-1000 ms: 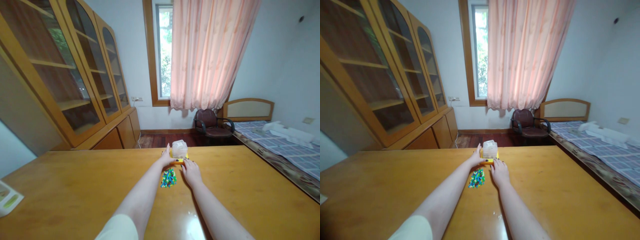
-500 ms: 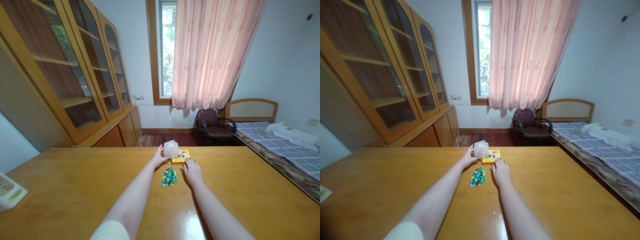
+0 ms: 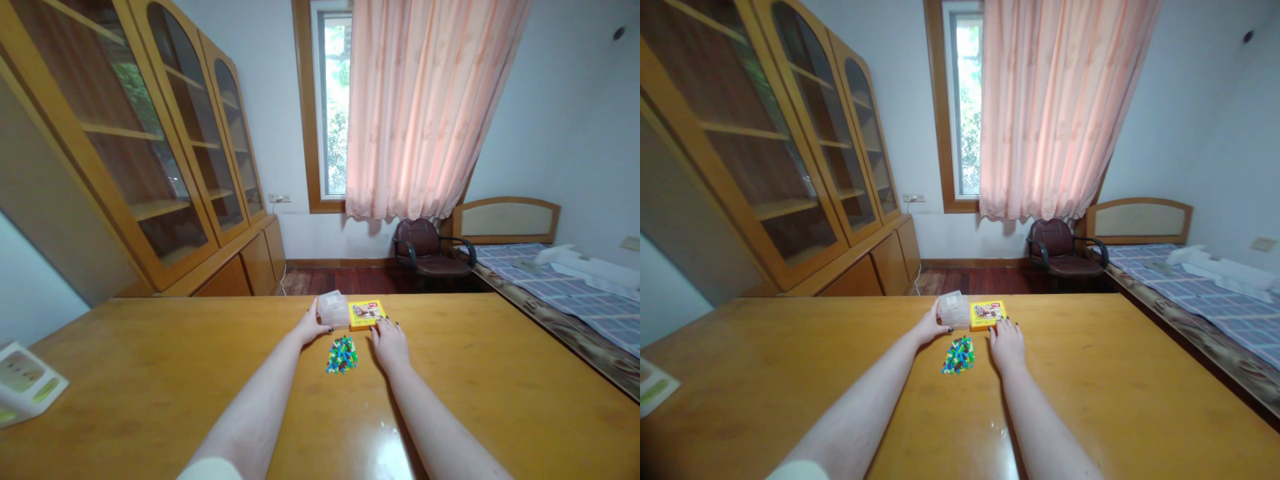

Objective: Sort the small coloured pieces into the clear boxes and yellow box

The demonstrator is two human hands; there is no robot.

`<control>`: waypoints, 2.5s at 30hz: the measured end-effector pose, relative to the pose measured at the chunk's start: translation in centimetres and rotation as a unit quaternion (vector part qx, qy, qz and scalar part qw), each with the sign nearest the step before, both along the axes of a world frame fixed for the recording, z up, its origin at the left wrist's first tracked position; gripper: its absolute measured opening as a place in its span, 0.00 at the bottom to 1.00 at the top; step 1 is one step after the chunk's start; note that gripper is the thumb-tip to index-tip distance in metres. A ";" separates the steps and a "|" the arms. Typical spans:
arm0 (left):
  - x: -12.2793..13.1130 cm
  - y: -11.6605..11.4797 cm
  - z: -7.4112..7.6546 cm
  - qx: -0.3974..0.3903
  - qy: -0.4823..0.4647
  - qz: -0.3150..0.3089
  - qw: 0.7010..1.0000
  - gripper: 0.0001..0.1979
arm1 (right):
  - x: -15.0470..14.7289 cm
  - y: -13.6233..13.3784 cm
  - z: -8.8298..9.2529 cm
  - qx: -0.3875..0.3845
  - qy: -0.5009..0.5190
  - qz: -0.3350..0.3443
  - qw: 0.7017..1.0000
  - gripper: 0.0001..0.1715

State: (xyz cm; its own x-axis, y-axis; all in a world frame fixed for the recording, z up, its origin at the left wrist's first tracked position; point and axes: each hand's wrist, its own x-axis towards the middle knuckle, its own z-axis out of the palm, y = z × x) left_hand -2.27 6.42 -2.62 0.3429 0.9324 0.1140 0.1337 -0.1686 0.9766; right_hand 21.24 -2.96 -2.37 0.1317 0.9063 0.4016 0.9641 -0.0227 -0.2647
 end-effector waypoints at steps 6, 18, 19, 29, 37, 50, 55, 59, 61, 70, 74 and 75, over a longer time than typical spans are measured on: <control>0.7 0.4 0.0 -0.002 -0.012 -0.004 1.000 0.64 | 0.1 0.1 -0.1 -0.001 -0.001 -0.036 0.999 0.22; -1.2 1.9 -0.8 -0.028 -0.102 0.008 0.994 0.54 | 0.1 0.2 -0.2 -0.004 -0.006 0.009 1.000 0.22; -1.7 1.8 -0.6 -0.026 -0.100 0.015 0.995 0.53 | 0.1 0.2 -0.2 -0.003 -0.008 0.009 1.000 0.22; -8.9 -0.8 0.3 -0.012 -0.012 0.058 0.998 0.46 | 0.4 0.4 -0.4 0.000 -0.014 0.012 1.000 0.22; -10.4 -1.5 -0.2 -0.011 0.029 0.048 0.998 0.59 | 0.4 0.3 -0.2 0.007 -0.016 0.016 1.000 0.22; -13.2 -0.3 1.9 -0.014 -0.026 0.108 0.994 0.49 | 0.3 0.2 -0.1 -0.005 -0.018 0.010 1.000 0.21; -17.8 -1.1 1.1 -0.055 -0.026 0.109 0.992 0.51 | 0.2 0.1 -0.2 0.004 -0.015 0.011 1.000 0.21; -18.9 -1.5 0.0 -0.041 0.041 0.096 0.994 0.49 | 0.3 0.2 -0.2 0.004 -0.012 0.012 1.000 0.21; -18.3 -1.4 -0.1 -0.018 0.085 0.098 0.991 0.47 | 0.3 0.2 -0.3 0.005 -0.014 0.010 1.000 0.21; -14.4 -1.0 1.3 0.020 0.140 0.093 0.986 0.47 | 0.3 0.3 -0.4 0.007 -0.016 0.011 1.000 0.21; -14.8 -0.7 1.5 0.054 0.138 0.155 0.977 0.38 | 0.3 0.3 -0.4 0.010 -0.016 0.016 1.000 0.21; -15.0 -0.7 1.6 0.061 0.139 0.162 0.975 0.35 | 0.4 0.2 -0.4 0.010 -0.016 0.016 1.000 0.21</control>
